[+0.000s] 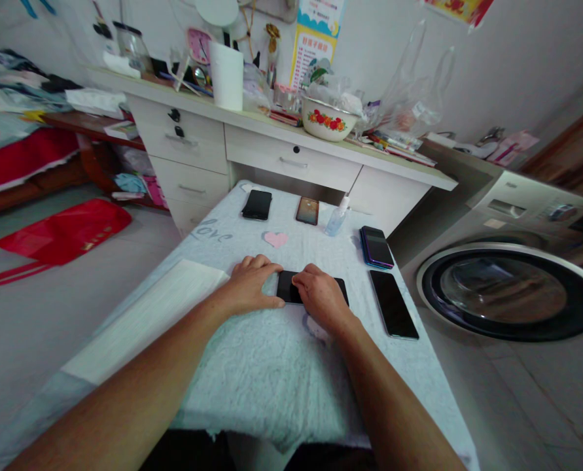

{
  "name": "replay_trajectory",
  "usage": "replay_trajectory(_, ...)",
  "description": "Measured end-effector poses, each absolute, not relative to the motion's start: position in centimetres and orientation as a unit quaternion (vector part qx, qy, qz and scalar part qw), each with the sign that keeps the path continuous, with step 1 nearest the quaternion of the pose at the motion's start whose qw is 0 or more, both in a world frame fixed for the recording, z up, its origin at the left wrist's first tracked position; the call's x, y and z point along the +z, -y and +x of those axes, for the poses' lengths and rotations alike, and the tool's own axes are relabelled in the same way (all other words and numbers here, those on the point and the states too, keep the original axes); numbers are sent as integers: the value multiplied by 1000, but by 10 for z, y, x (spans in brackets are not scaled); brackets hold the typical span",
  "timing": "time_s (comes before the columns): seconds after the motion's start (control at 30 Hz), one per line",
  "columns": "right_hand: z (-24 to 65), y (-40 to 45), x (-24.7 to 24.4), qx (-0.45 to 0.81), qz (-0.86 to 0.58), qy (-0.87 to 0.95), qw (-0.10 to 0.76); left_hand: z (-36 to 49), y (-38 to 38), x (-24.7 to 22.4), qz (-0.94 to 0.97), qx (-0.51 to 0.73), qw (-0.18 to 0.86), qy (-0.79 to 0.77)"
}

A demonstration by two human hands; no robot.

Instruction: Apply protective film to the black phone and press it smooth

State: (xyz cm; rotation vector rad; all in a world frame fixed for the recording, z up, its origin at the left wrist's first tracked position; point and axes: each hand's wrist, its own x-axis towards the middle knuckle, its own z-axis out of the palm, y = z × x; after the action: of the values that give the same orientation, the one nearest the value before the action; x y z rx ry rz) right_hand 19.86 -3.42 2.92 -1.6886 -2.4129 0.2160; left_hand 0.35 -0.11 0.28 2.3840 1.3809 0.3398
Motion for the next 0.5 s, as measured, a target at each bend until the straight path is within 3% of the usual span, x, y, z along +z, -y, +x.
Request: replay_trajectory(0.5,202,29,22,21,-628,773,92,2,0,-2,845,139,185,-482)
